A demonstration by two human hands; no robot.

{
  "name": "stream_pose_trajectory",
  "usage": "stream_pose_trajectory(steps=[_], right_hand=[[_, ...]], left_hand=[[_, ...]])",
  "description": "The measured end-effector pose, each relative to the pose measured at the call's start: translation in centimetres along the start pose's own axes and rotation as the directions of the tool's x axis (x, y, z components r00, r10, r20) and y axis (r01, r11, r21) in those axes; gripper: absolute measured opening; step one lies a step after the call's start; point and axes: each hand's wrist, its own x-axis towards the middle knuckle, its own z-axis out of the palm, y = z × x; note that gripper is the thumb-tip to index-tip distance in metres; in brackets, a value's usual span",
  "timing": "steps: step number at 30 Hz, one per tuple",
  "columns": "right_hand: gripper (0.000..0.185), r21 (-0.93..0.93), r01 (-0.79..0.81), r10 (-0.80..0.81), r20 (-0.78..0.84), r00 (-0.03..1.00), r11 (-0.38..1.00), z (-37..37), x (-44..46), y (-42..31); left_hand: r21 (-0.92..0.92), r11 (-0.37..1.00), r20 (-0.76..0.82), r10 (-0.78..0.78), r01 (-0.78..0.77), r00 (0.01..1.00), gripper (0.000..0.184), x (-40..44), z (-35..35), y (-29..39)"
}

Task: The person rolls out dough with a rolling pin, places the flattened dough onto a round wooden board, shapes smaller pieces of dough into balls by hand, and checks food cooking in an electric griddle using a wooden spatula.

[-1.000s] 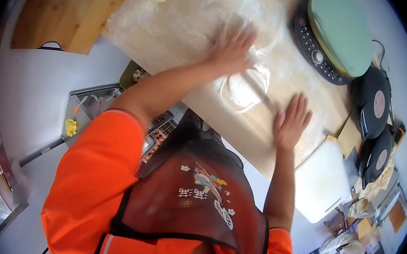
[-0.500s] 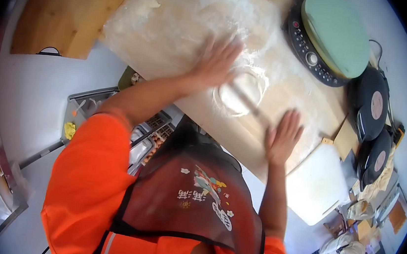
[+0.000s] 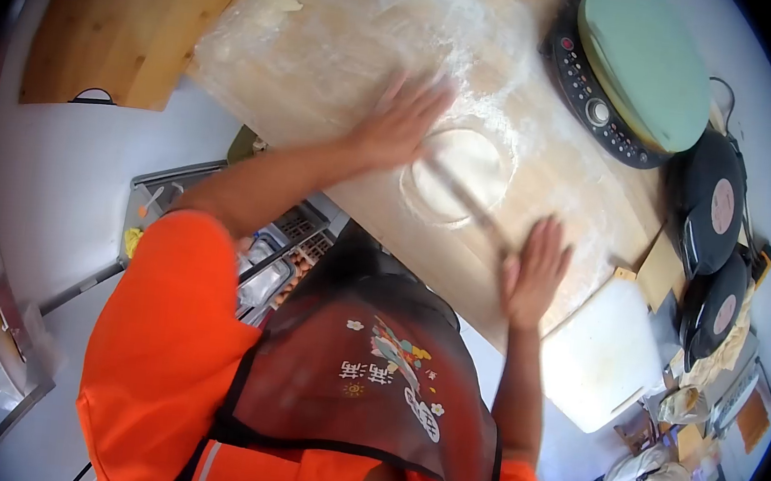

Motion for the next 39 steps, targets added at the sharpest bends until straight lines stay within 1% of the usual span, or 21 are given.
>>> stream_pose_trajectory(steps=[2,4,5,6,7,11,13,15,16,18,21,22,25,28,29,30,31,33,34,37,39], right_hand=[[0.075,0.106,0.013,-0.025,0.114,0.993,0.994,-0.5,-3.2,-3.2],[0.077,0.151,0.072,-0.102,0.2,0.974,0.986,-1.4,-2.0,-2.9],[0.073,0.111,0.125,-0.141,0.156,0.978,0.986,-1.1,-0.2,-1.6],[0.068,0.095,0.149,-0.158,0.085,0.984,0.984,-0.4,1.7,0.6],[0.064,0.063,0.132,-0.133,0.027,0.991,0.989,-0.9,4.3,2.3],[0.063,-0.128,-0.079,0.059,-0.152,0.987,0.989,-0.2,7.7,5.7],[0.066,-0.083,-0.106,0.094,-0.134,0.986,0.991,0.6,3.2,2.4],[0.072,-0.015,-0.04,0.04,-0.022,0.999,0.999,1.4,-1.9,-0.9],[0.074,0.063,-0.026,0.022,0.06,0.998,0.998,0.1,-3.5,-3.1],[0.078,0.173,0.01,-0.034,0.135,0.99,0.985,-0.6,-3.5,-3.7],[0.07,-0.002,0.118,-0.118,0.049,0.992,0.993,-1.1,3.0,1.2],[0.068,-0.023,0.061,-0.061,-0.016,0.998,0.998,-1.0,5.8,3.4],[0.067,-0.053,-0.041,0.035,-0.114,0.993,0.998,-0.6,6.3,4.4],[0.07,0.02,-0.037,0.039,-0.069,0.997,0.999,0.5,0.7,1.1],[0.074,0.025,-0.023,0.023,-0.025,0.999,0.999,1.3,-2.0,-0.6],[0.076,0.131,-0.017,0.008,0.067,0.998,0.991,0.5,-4.1,-3.0],[0.08,0.217,-0.038,0.009,0.132,0.991,0.975,-0.1,-5.1,-4.8],[0.081,0.165,0.022,-0.045,0.135,0.99,0.986,-0.2,-2.8,-3.4],[0.077,0.122,0.035,-0.044,0.069,0.997,0.992,0.0,-0.8,-1.9],[0.064,-0.035,-0.033,0.028,-0.116,0.993,0.999,-0.1,6.0,3.7],[0.065,-0.129,-0.095,0.079,-0.123,0.989,0.987,-0.3,7.1,5.0]], left_hand=[[-0.182,0.981,0.015,0.077,-0.073,0.997,0.078,-6.0,-1.4,-0.1],[-0.102,0.983,-0.125,0.142,-0.155,0.982,0.075,-3.8,-0.8,-1.7],[-0.07,0.978,-0.183,0.179,-0.194,0.967,0.073,-2.5,-0.4,-2.4],[0.011,0.996,-0.127,0.084,-0.083,0.988,0.069,1.3,0.2,-2.7],[0.003,0.999,-0.196,0.035,-0.035,0.98,0.068,5.7,0.5,-3.4],[-0.004,0.998,-0.217,0.068,-0.07,0.974,0.068,12.1,0.4,-3.2],[0.047,0.994,-0.192,0.108,-0.101,0.975,0.07,6.0,0.1,-2.2],[-0.079,0.99,-0.04,0.112,-0.115,0.993,0.075,-2.4,-0.9,-1.2],[-0.187,0.963,-0.146,0.17,-0.196,0.975,0.075,-5.4,-0.4,-1.7],[-0.105,0.976,-0.139,0.178,-0.193,0.974,0.072,-3.7,-0.1,-3.2],[-0.021,0.998,-0.199,0.054,-0.059,0.979,0.067,5.2,0.9,-4.6],[-0.058,0.998,-0.249,-0.01,-0.005,0.968,0.067,8.7,1.1,-4.6],[0.013,0.998,-0.186,0.061,-0.06,0.981,0.069,13.0,-0.2,-3.5],[0.041,0.992,-0.068,0.12,-0.118,0.99,0.074,3.2,0.2,-2.4],[-0.07,0.99,0.007,0.125,-0.124,0.992,0.078,-1.1,-0.7,-2.1],[-0.181,0.966,-0.07,0.175,-0.185,0.982,0.077,-4.7,-1.0,-2.4],[-0.164,0.965,-0.097,0.19,-0.204,0.977,0.075,-4.1,-0.9,-3.3],[-0.153,0.959,-0.137,0.22,-0.241,0.966,0.071,-2.7,0.2,-5.2],[-0.04,0.989,-0.126,0.136,-0.142,0.983,0.068,0.9,0.2,-5.1],[-0.042,0.998,-0.26,0.034,-0.046,0.965,0.069,12.7,0.6,-4.7],[-0.045,0.998,-0.228,0.043,-0.054,0.973,0.068,13.4,0.5,-3.9]])
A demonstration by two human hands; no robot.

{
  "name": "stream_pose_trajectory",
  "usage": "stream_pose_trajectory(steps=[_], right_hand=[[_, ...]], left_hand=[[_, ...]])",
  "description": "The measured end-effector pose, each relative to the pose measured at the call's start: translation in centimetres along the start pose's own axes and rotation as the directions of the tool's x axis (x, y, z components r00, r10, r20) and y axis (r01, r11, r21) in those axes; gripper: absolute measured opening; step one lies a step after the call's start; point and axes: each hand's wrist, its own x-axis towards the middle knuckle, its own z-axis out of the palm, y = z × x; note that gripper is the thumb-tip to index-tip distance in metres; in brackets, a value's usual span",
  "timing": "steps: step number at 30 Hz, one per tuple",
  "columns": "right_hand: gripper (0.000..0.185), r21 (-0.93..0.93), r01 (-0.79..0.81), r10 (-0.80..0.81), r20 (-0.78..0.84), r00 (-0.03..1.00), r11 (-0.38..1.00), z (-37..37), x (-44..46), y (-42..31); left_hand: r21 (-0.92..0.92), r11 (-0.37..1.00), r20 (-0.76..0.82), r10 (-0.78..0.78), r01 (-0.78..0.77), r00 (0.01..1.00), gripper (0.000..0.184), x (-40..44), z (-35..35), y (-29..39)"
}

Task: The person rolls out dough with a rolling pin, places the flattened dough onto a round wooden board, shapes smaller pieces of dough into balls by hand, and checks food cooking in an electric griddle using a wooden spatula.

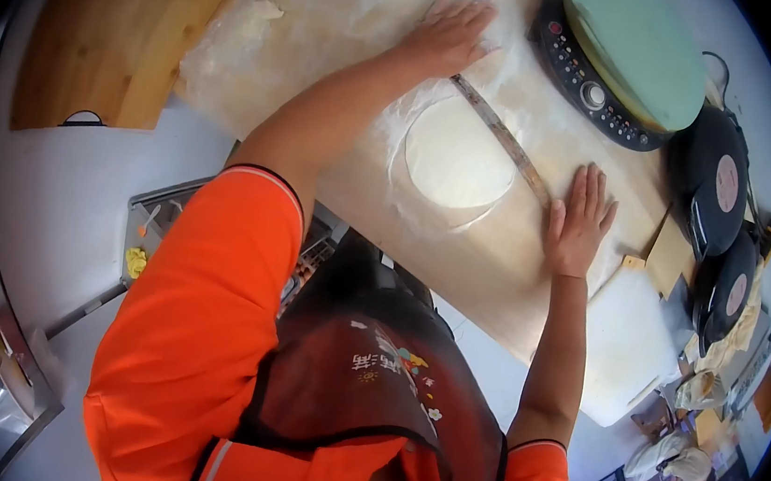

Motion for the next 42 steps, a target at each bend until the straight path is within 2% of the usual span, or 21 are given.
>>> stream_pose_trajectory(steps=[2,4,6,9,11,13,16,17,19,21,22,26,28,31,32,33,35,36,38,40,42], right_hand=[[0.066,0.1,0.027,-0.026,-0.016,1.0,0.995,-0.1,-4.0,-1.7],[0.074,0.146,0.03,-0.044,0.092,0.995,0.989,-0.8,-9.2,-4.3],[0.082,0.281,0.008,-0.072,0.217,0.973,0.96,-2.1,-13.3,-8.0],[0.076,0.284,0.057,-0.12,0.208,0.971,0.957,-2.8,-10.6,-7.0],[0.07,0.18,0.064,-0.084,0.102,0.991,0.982,-1.1,-4.8,-3.4],[0.066,0.073,0.02,-0.022,0.037,0.999,0.997,-0.6,-0.8,-0.3],[0.065,0.073,0.025,-0.026,0.001,1.0,0.997,-0.3,-2.6,-0.7],[0.066,0.114,0.026,-0.031,0.036,0.999,0.993,-0.9,-4.9,-2.0],[0.074,0.225,0.045,-0.068,0.096,0.993,0.973,-0.8,-10.3,-4.4],[0.076,0.339,0.063,-0.136,0.195,0.971,0.939,-2.9,-12.4,-7.2],[0.075,0.365,0.075,-0.167,0.227,0.959,0.928,-3.5,-12.2,-7.4],[0.068,0.135,0.196,-0.211,0.111,0.971,0.971,-1.1,-2.5,-1.4],[0.066,-0.014,0.145,-0.145,0.028,0.989,0.989,-0.4,1.2,1.2],[0.066,0.089,0.137,-0.14,0.025,0.99,0.987,-0.6,-1.6,0.4],[0.066,0.131,0.129,-0.135,0.039,0.99,0.983,-1.0,-4.2,-0.7],[0.071,0.216,0.115,-0.135,0.082,0.987,0.97,-1.3,-6.9,-1.4],[0.079,0.343,0.103,-0.174,0.183,0.967,0.934,-2.2,-11.6,-4.6],[0.08,0.358,0.11,-0.213,0.262,0.941,0.927,-3.2,-12.3,-5.5],[0.082,0.328,0.188,-0.267,0.218,0.939,0.926,-2.9,-9.3,-4.5],[0.085,0.2,0.24,-0.27,0.143,0.952,0.95,-1.9,-4.5,-2.7],[0.065,0.233,0.246,-0.246,-0.028,0.969,0.941,-1.4,0.1,-0.5]], left_hand=[[0.055,0.992,0.055,0.114,-0.116,0.992,0.068,-3.2,0.0,0.2],[0.028,0.999,0.203,0.011,-0.017,0.979,0.068,-10.8,-3.4,2.7],[-0.182,0.982,0.171,0.075,-0.043,0.982,0.068,-17.1,-5.9,2.8],[-0.081,0.99,0.128,0.123,-0.114,0.984,0.066,-14.1,-3.6,-0.1],[0.003,0.998,-0.034,0.066,-0.066,0.997,0.066,-6.4,-0.3,-1.5],[-0.003,1.0,-0.093,-0.012,0.012,0.996,0.066,0.8,0.4,-1.2],[0.068,0.997,0.009,0.033,-0.034,0.999,0.068,-1.0,0.3,0.9],[0.053,0.997,0.039,0.056,-0.058,0.998,0.07,-4.9,-0.3,1.5],[0.036,0.997,0.243,0.054,-0.064,0.969,0.07,-13.0,-4.6,3.4],[-0.185,0.982,0.231,0.072,-0.029,0.97,0.07,-18.5,-5.6,2.7],[-0.139,0.99,0.181,0.055,-0.03,0.982,0.071,-17.4,-5.3,2.0],[0.074,0.995,0.027,-0.065,0.063,0.998,0.07,-6.1,-1.3,-1.1],[0.01,0.996,-0.063,-0.093,0.094,0.994,0.069,-0.1,0.0,-1.3],[0.02,0.998,0.077,-0.056,0.054,0.996,0.069,-2.4,-0.4,1.5],[0.02,1.0,0.073,-0.001,-0.001,0.997,0.071,-5.8,-1.3,2.4],[0.04,0.999,0.174,0.001,-0.008,0.985,0.073,-9.9,-2.8,3.3],[-0.208,0.978,0.132,0.037,-0.009,0.991,0.07,-17.1,-5.9,4.4],[-0.161,0.987,0.116,0.038,-0.019,0.992,0.069,-17.6,-5.6,3.5],[-0.078,0.996,0.102,0.053,-0.045,0.993,0.068,-17.9,-4.6,1.8],[-0.017,1.0,-0.001,-0.025,0.025,1.0,0.067,-11.4,-2.3,-0.2],[0.003,0.993,-0.105,-0.118,0.119,0.987,0.068,-4.8,-0.2,-1.1]])
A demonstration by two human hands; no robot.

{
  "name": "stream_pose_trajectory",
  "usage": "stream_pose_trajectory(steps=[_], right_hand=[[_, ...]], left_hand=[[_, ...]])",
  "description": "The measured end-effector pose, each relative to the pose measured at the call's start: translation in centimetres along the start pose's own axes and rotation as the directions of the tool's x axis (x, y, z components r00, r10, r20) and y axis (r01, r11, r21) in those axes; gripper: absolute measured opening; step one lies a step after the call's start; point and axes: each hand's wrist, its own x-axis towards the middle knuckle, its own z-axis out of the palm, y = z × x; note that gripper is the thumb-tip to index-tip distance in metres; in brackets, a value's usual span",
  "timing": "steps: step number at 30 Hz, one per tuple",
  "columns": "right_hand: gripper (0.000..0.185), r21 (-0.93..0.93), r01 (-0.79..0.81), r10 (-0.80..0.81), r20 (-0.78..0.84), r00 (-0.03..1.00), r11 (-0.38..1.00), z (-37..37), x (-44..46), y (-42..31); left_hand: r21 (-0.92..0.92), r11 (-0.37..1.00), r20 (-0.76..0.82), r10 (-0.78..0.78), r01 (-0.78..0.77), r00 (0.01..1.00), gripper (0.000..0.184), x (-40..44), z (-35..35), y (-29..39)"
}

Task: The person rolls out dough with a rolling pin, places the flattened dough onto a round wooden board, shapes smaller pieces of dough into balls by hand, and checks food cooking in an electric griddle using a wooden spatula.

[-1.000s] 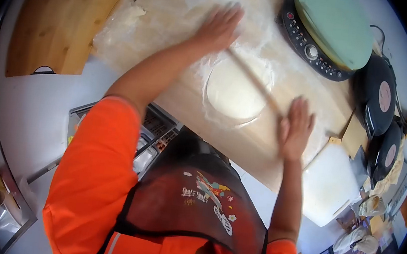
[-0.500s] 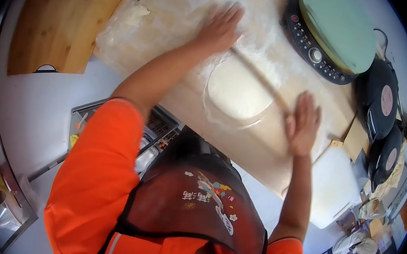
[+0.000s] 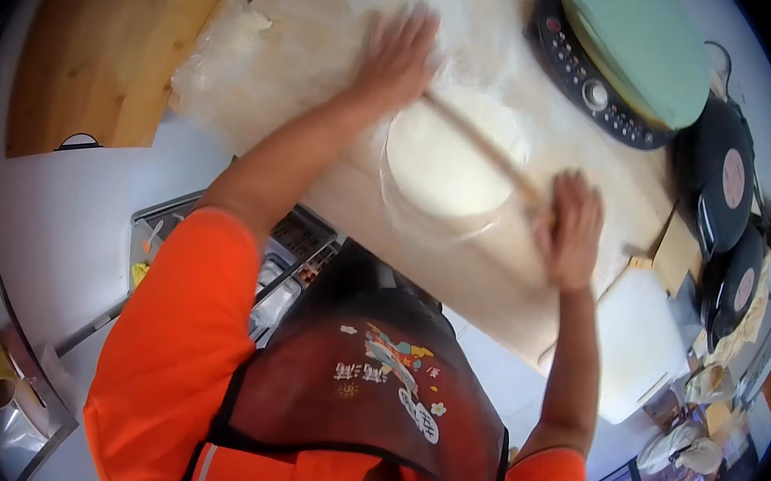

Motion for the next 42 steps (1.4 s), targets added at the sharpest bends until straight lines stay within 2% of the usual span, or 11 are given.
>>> stream_pose_trajectory(steps=[5,10,15,21,25,27,30,33,35,40,42], right_hand=[[0.025,-0.086,-0.17,0.172,0.017,0.985,0.982,-0.6,0.8,1.8],[0.027,0.133,-0.421,0.422,0.024,0.907,0.897,-4.2,-13.2,-2.3],[0.019,0.221,-0.589,0.579,0.115,0.807,0.777,-9.7,-26.3,-5.1],[0.019,0.253,-0.569,0.541,0.175,0.823,0.783,-9.4,-25.5,-5.8],[0.023,0.384,-0.586,0.548,0.214,0.808,0.714,-4.3,-14.3,-7.4],[0.026,0.463,-0.618,0.589,0.228,0.776,0.635,-1.9,-11.3,-8.2],[0.03,0.519,-0.648,0.66,0.195,0.725,0.558,0.0,-9.5,-8.6],[0.03,0.602,-0.654,0.725,0.174,0.667,0.457,-0.3,-11.1,-8.7],[0.027,0.694,-0.612,0.754,0.152,0.639,0.379,-0.9,-13.2,-8.1],[0.022,0.711,-0.641,0.863,0.098,0.496,0.288,-4.1,-17.9,-8.2],[0.021,0.68,-0.665,0.892,0.035,0.451,0.31,-5.0,-19.5,-9.3]], left_hand=[[-0.027,0.999,-0.173,0.038,-0.043,0.984,0.065,4.3,-0.5,2.6],[-0.326,0.895,0.045,0.336,-0.304,0.941,0.035,-6.6,-6.8,8.2],[-0.161,0.84,0.114,0.537,-0.518,0.836,0.018,-10.8,-6.0,10.7],[-0.398,0.91,0.084,0.163,-0.116,0.983,0.011,-10.4,-6.5,13.3],[-0.476,0.861,0.162,0.285,-0.178,0.945,0.025,-12.5,-7.7,13.6],[-0.503,0.762,0.05,0.497,-0.408,0.866,0.043,-15.9,-6.5,12.0],[-0.567,0.571,0.266,0.809,-0.593,0.525,0.069,-17.7,-8.1,11.1],[-0.402,0.571,0.226,0.819,-0.716,0.526,0.078,-15.0,-5.9,10.4],[-0.379,0.764,0.377,0.643,-0.522,0.667,0.083,-11.2,-4.7,8.6],[0.005,0.983,0.08,0.183,-0.183,0.98,0.085,-6.5,-2.6,2.6],[-0.05,0.978,0.333,0.208,-0.203,0.92,0.084,-5.6,-3.8,6.9]])
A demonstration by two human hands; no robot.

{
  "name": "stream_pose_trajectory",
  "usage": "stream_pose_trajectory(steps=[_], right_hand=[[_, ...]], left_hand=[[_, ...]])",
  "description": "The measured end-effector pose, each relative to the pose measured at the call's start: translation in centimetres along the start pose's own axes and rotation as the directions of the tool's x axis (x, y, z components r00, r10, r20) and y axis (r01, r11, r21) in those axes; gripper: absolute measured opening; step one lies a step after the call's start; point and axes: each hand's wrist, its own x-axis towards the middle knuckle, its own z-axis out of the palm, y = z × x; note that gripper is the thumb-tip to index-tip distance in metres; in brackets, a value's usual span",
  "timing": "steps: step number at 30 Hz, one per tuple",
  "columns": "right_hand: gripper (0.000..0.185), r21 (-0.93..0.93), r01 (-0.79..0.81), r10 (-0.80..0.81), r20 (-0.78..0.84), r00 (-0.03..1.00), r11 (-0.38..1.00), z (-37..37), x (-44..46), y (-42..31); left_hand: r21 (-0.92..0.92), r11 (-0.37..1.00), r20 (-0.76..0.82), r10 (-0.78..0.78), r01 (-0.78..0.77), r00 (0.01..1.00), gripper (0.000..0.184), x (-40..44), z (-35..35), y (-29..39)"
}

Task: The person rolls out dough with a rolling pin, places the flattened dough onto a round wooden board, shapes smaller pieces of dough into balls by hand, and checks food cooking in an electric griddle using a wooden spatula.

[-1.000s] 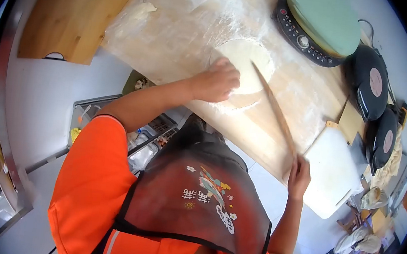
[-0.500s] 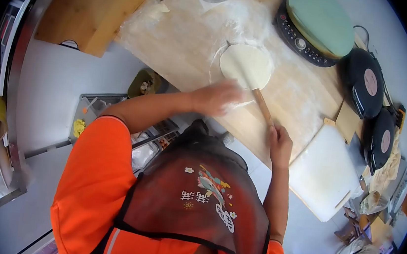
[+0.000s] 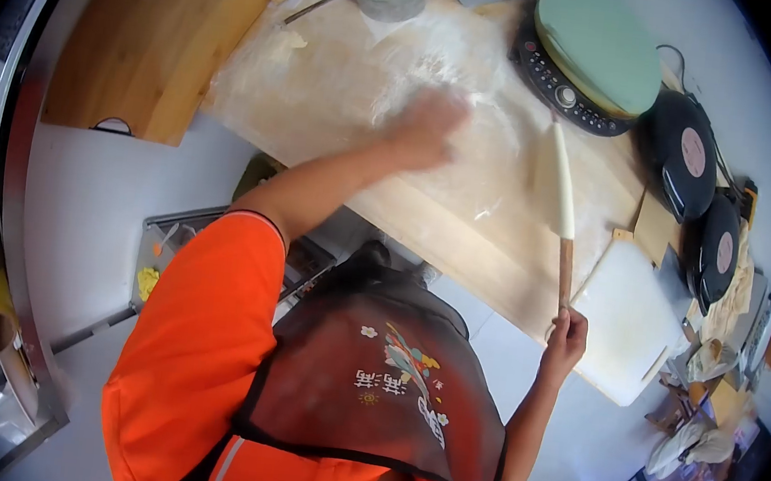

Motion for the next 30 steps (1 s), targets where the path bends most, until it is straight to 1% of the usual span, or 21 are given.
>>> stream_pose_trajectory(steps=[1,2,3,4,5,6,8,10,12,15,16,18,20,21,22,24,25,26,28,29,30], right_hand=[[0.021,0.016,0.007,-0.006,-0.044,0.999,1.0,-0.5,-0.8,0.9],[0.021,0.006,-0.034,0.034,-0.097,0.995,0.999,-0.9,-1.9,1.0],[0.022,-0.001,-0.07,0.069,-0.153,0.986,0.998,-1.2,-2.8,0.9],[0.022,-0.003,-0.1,0.098,-0.206,0.974,0.995,-1.4,-3.5,0.9],[0.024,0.004,-0.06,0.058,-0.264,0.963,0.998,-1.6,-3.9,2.5],[0.024,-0.023,-0.055,0.045,-0.298,0.954,0.998,-1.9,-4.2,3.3],[0.025,-0.072,-0.056,0.027,-0.363,0.932,0.996,-2.1,-5.0,4.4],[0.028,-0.111,-0.06,0.008,-0.416,0.909,0.992,-1.3,-5.2,4.6],[0.03,-0.158,-0.037,-0.041,-0.467,0.883,0.987,-0.5,-4.8,6.0],[0.032,-0.151,-0.151,0.062,-0.475,0.878,0.977,2.0,-5.1,3.0],[0.031,-0.223,-0.139,0.016,-0.476,0.879,0.965,3.1,-5.1,2.1],[0.028,-0.298,-0.136,-0.008,-0.436,0.9,0.945,5.2,-5.2,1.7],[0.022,-0.274,-0.01,-0.091,-0.354,0.931,0.962,7.4,-5.1,2.9],[0.022,-0.276,-0.045,-0.051,-0.333,0.941,0.96,8.5,-5.4,2.0],[0.021,-0.274,-0.078,-0.011,-0.312,0.95,0.959,9.7,-5.5,1.3],[0.02,-0.325,0.018,-0.11,-0.266,0.958,0.945,11.8,-5.7,1.6],[0.019,-0.339,0.11,-0.195,-0.229,0.954,0.934,12.8,-5.7,1.0],[0.018,-0.37,0.148,-0.235,-0.202,0.951,0.917,13.6,-5.8,0.4],[0.02,-0.449,0.193,-0.27,-0.114,0.956,0.872,14.6,-5.6,-0.9],[0.023,-0.476,0.265,-0.348,-0.093,0.933,0.838,14.9,-5.6,-1.4],[0.023,-0.489,0.295,-0.378,-0.078,0.922,0.821,14.8,-5.6,-1.7]], left_hand=[[-0.11,0.993,0.166,0.053,-0.035,0.985,0.086,0.3,-2.2,4.0],[-0.275,0.936,0.134,0.265,-0.221,0.955,0.086,0.1,-0.6,7.1],[-0.249,0.871,0.141,0.464,-0.423,0.874,0.084,-0.4,-1.0,9.5],[-0.197,0.864,0.101,0.489,-0.464,0.867,0.084,0.8,0.4,10.4],[-0.143,0.855,0.062,0.511,-0.499,0.857,0.084,2.0,2.6,11.2],[-0.088,0.844,0.026,0.533,-0.53,0.845,0.084,2.6,3.8,11.5],[-0.077,0.965,-0.003,0.253,-0.253,0.967,0.084,5.4,3.0,8.9],[-0.042,0.997,-0.078,0.056,-0.06,0.995,0.083,7.3,2.5,3.4],[-0.004,0.996,-0.134,-0.088,0.089,0.987,0.081,8.1,2.1,-1.4],[-0.022,0.999,-0.226,-0.03,0.026,0.974,0.079,8.9,2.9,-3.1],[-0.009,0.998,-0.168,0.066,-0.069,0.984,0.079,8.8,2.3,-1.9],[-0.002,0.965,-0.049,0.261,-0.262,0.964,0.079,7.7,1.7,1.9],[-0.037,0.915,-0.021,0.401,-0.402,0.916,0.079,4.7,1.6,3.8],[-0.054,0.882,-0.011,0.469,-0.469,0.883,0.079,3.5,1.5,4.4],[-0.096,0.886,0.006,0.457,-0.454,0.889,0.08,2.4,1.2,4.1],[-0.172,0.892,0.054,0.433,-0.419,0.9,0.08,-0.9,-0.2,1.4],[-0.172,0.92,0.074,0.369,-0.353,0.926,0.081,-2.5,-0.9,-0.3],[-0.17,0.943,0.091,0.304,-0.286,0.948,0.081,-3.9,-1.7,-2.2],[-0.032,0.992,0.083,0.127,-0.125,0.988,0.079,-6.4,-2.0,-6.2],[0.053,0.996,0.025,0.075,-0.077,0.997,0.079,-6.6,-2.4,-7.4],[0.134,0.991,-0.04,0.031,-0.026,0.999,0.079,-6.3,-2.7,-8.6]])
